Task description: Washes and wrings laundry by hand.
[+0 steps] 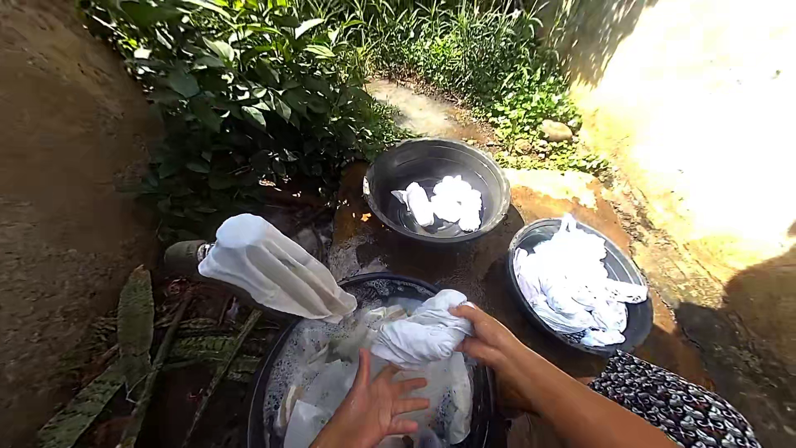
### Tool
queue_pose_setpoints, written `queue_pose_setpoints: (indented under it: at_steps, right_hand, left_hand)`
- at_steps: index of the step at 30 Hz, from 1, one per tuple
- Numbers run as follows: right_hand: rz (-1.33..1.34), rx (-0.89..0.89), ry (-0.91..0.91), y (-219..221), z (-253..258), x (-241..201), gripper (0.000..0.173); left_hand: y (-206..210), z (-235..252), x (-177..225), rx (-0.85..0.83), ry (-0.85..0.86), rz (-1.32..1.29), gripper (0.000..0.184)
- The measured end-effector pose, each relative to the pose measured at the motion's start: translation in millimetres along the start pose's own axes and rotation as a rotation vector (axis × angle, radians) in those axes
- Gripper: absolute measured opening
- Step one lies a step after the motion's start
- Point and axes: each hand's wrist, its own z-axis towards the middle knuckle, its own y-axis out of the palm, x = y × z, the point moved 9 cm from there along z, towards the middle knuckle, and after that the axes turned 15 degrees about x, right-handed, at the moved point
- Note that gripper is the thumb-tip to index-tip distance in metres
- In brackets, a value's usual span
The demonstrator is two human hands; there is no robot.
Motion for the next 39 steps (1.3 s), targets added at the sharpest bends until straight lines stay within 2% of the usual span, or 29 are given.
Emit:
queue_pose_setpoints:
  at_steps: [2, 3, 5, 7, 9, 11, 14, 16, 18, 21, 24, 26, 29, 31, 33, 34, 35, 37, 39]
  right_hand:
    - [0.202, 0.040, -0.070, 21.0, 17.7, -55.8, 0.024]
    - [0.290, 0.052, -0.127, 32.1, 29.3, -84.9, 0.027]
    - [0.329, 0.052, -0.266, 50.8, 57.3, -138.1, 0.051]
    - [0.173, 0.095, -0.341, 56.6, 78.5, -174.8, 0.080]
    - [-0.010, 0.176, -0.392, 34.3, 102.5, -194.5, 0.090]
    - [-0.225, 0.292, -0.494, -21.0, 124.6, -209.0, 0.085]
    - [-0.601, 0.620, -0.632, -157.5, 156.2, -219.0, 0.074]
    - [-0.901, 0.844, -0.509, -252.0, 167.4, -199.5, 0.072]
    - [-1.115, 0.929, -0.294, -324.3, 179.7, -164.1, 0.075]
    - [-1.159, 0.899, -0.095, -370.4, 201.3, -111.9, 0.096]
    - [-1.061, 0.968, -0.104, -370.8, 212.4, -91.3, 0.109]
    - [-1.137, 1.010, -0.092, -361.2, 212.2, -95.4, 0.104]
    - [-1.122, 0.922, -0.147, -360.0, 209.7, -112.6, 0.080]
    - [-0.874, 0.894, -0.154, -367.1, 191.2, -135.1, 0.069]
    - [-0.679, 0.900, -0.145, -372.3, 172.0, -163.2, 0.055]
    - [-0.637, 0.900, -0.146, -370.4, 160.5, -177.8, 0.048]
    - [-0.632, 0.896, -0.153, -365.4, 145.6, -191.6, 0.044]
    - [-0.666, 0.876, -0.191, -359.7, 117.5, -214.9, 0.042]
    - [-0.647, 0.880, -0.284, -365.9, 89.9, -233.4, 0.042]
  left_hand:
    - [-3.5, 1.7, 17.3, 0.057, 0.053, -0.014, 0.104]
    - [-5.2, 3.1, 21.9, 0.082, 0.062, -0.016, 0.098]
    - [-8.3, 7.2, 23.0, 0.114, 0.071, 0.023, 0.082]
    - [-11.6, 13.6, 15.4, 0.139, 0.070, 0.131, 0.062]
    - [-17.8, 17.7, 7.1, 0.185, 0.052, 0.242, 0.049]
    - [-24.9, 19.7, 1.2, 0.205, 0.039, 0.324, 0.046]
    - [-40.7, 24.3, -7.8, 0.213, 0.003, 0.330, 0.042]
    - [-52.6, 27.5, -14.4, 0.244, -0.026, 0.326, 0.042]
    - [-61.6, 31.9, -25.6, 0.276, -0.062, 0.336, 0.042]
    - [-67.4, 36.0, -40.7, 0.308, -0.101, 0.391, 0.042]
    - [-69.3, 39.0, -46.2, 0.347, -0.105, 0.480, 0.039]
    - [-69.7, 41.5, -46.9, 0.365, -0.080, 0.568, 0.039]
    - [-62.3, 43.2, -43.9, 0.375, 0.013, 0.758, 0.046]
    - [-39.2, 46.5, -34.7, 0.391, 0.250, 0.937, 0.053]
    - [0.0, 54.5, -27.6, 0.448, 0.609, 1.104, 0.063]
    - [22.3, 63.8, -29.6, 0.468, 0.746, 1.143, 0.066]
    - [43.3, 77.4, -34.7, 0.473, 0.814, 1.171, 0.068]
    - [72.3, 112.1, -42.6, 0.484, 0.800, 1.248, 0.075]
    - [77.9, 142.4, -49.8, 0.532, 0.715, 1.339, 0.077]
